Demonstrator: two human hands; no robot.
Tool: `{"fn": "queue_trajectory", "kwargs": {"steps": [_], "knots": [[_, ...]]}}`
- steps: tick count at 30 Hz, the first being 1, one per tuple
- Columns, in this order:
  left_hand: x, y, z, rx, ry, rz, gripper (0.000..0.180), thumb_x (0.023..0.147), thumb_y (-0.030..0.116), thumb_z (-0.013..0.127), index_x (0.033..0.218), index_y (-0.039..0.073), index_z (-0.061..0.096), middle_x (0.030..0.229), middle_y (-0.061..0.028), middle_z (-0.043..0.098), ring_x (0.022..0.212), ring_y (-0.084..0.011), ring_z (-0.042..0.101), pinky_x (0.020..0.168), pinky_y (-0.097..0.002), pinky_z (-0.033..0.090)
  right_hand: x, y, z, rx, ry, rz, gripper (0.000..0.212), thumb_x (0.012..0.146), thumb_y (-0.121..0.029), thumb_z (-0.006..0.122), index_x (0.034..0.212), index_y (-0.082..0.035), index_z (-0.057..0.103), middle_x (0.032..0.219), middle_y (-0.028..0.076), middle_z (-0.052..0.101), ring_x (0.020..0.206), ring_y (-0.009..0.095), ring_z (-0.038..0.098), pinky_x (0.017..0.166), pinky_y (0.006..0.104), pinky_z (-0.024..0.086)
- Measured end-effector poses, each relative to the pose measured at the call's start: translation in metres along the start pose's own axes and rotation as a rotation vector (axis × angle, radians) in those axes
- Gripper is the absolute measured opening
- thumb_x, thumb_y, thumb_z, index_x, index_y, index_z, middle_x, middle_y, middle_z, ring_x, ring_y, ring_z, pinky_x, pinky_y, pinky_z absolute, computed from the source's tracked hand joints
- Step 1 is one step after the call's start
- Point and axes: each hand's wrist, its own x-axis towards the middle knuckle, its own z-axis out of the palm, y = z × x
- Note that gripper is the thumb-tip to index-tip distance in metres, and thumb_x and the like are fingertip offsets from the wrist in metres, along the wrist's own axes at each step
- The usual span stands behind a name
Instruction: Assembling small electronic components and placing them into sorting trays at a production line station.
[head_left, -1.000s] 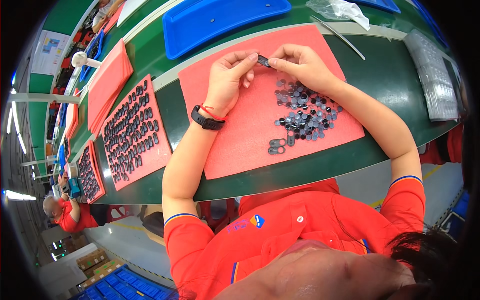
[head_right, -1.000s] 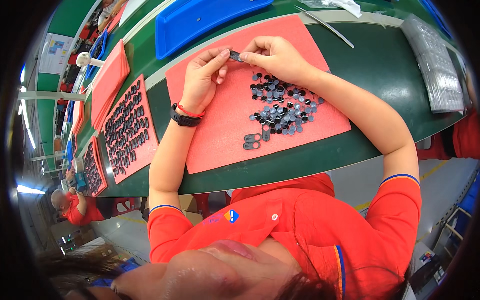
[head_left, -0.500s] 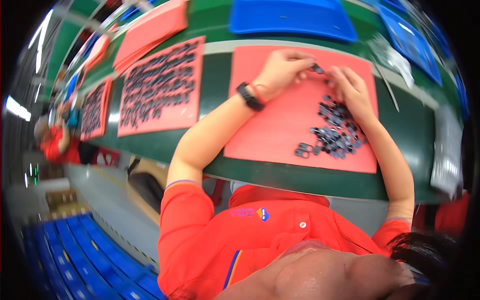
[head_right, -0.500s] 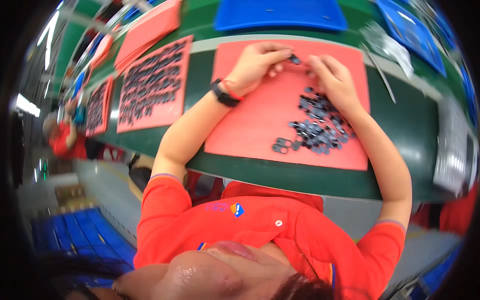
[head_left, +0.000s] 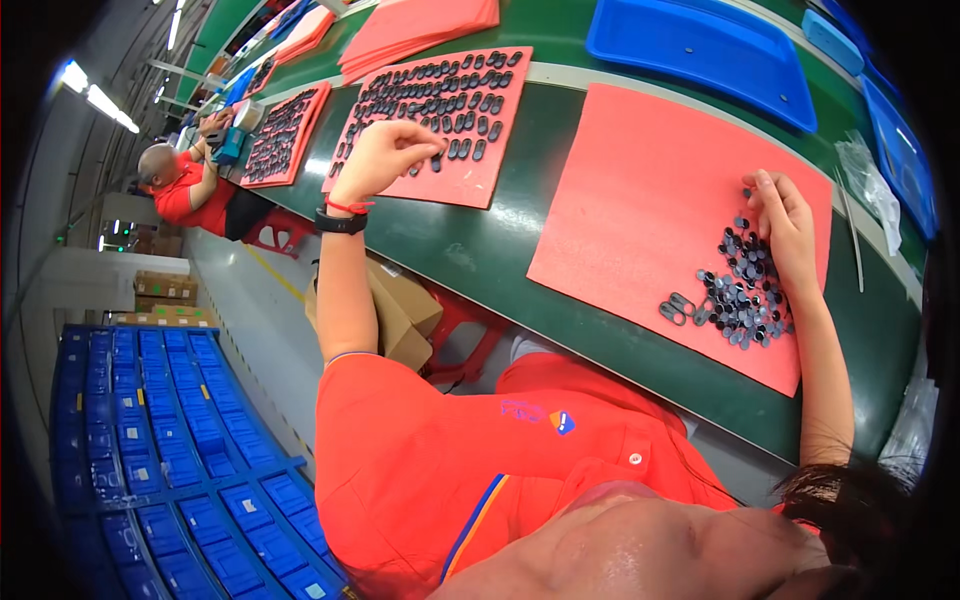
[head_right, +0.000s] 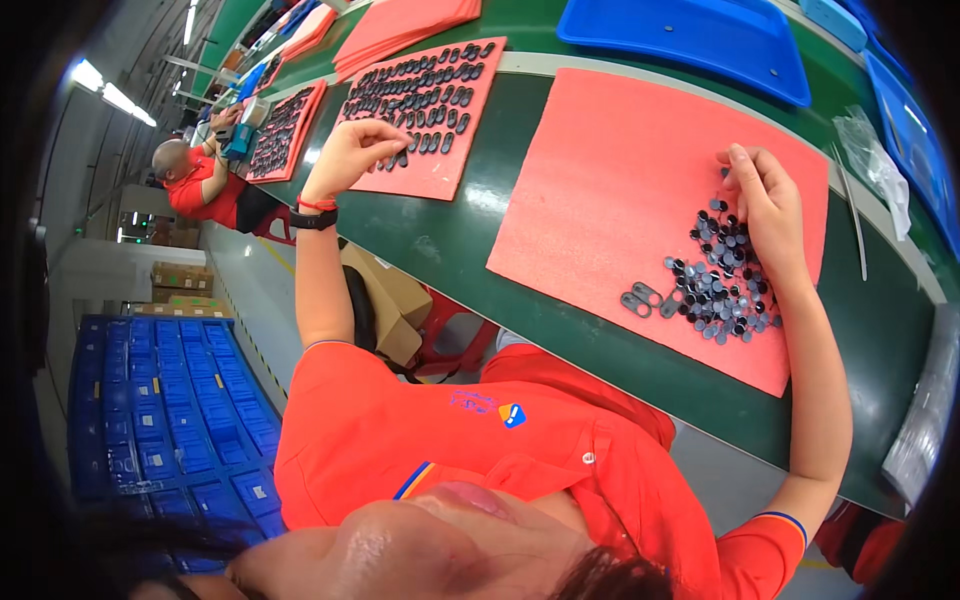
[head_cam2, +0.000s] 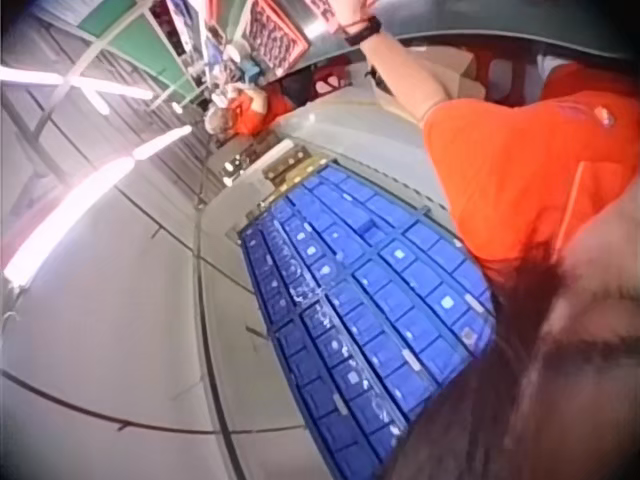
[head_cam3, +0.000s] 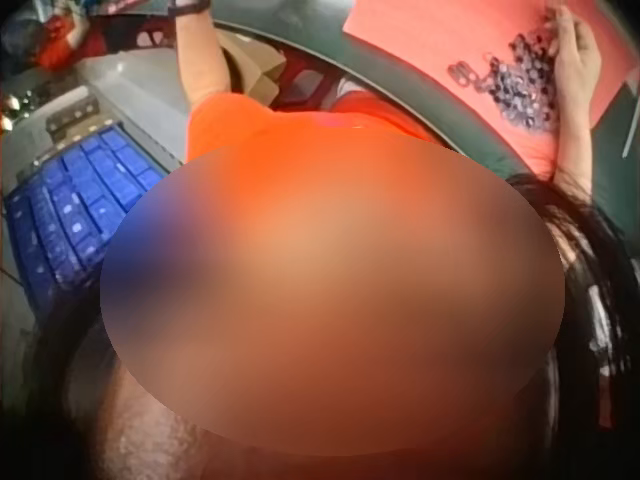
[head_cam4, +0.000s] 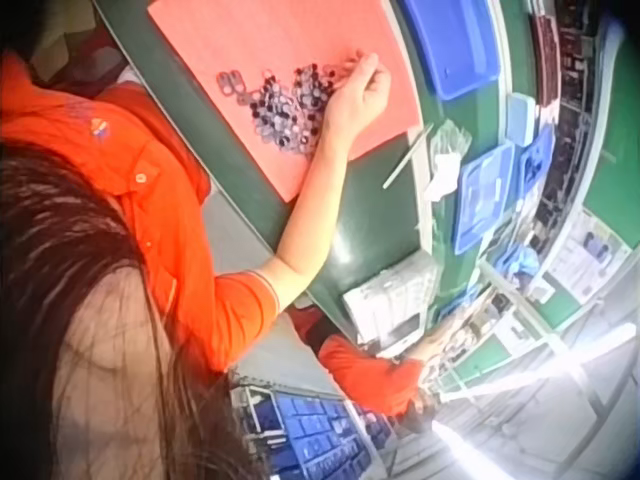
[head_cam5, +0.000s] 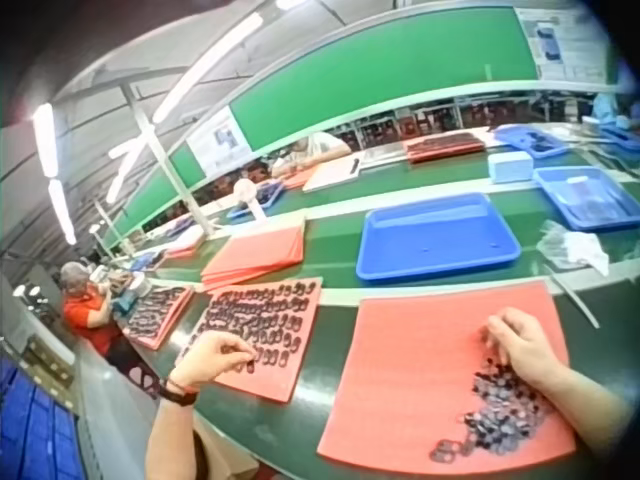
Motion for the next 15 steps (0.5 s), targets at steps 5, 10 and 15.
{"fn": "queue_trajectory", "kwargs": {"steps": [5,10,15], "knots": [[-0.008,-0.042,-0.007,-0.066,0.067,-0.157,0.013,0.075,0.008,0.065,0.087,0.002,0.064,0.068,-0.0014,0.062,0.056,-0.0061,0.054,0.05,-0.0192,0.043,-0.001,0.0,0.001,0.005,-0.011,-0.006,0.029,0.091,-0.027,0.045,0.094,-0.001,0.059,0.069,-0.004,0.047,0.048,0.0,0.035,0.047,0.0148,0.028],[0.002,-0.067,0.003,0.009,0.102,-0.039,0.011,0.075,0.006,0.066,0.082,-0.001,0.062,0.072,-0.0031,0.062,0.062,-0.0066,0.056,0.056,-0.02,0.045,-0.003,-0.002,-0.001,-0.011,0.011,-0.014,0.029,0.091,-0.027,0.046,0.093,-0.001,0.059,0.068,-0.003,0.048,0.048,0.001,0.036,0.045,0.0167,0.029],[0.015,-0.044,0.024,0.067,0.243,0.059,0.011,0.076,0.005,0.065,0.085,-0.002,0.063,0.074,-0.0024,0.062,0.065,-0.0058,0.056,0.059,-0.0188,0.045,0.003,0.002,-0.001,0.004,0.013,-0.012,0.027,0.089,-0.026,0.049,0.092,-0.001,0.058,0.07,-0.001,0.052,0.051,0.003,0.041,0.047,0.0179,0.034]]}}
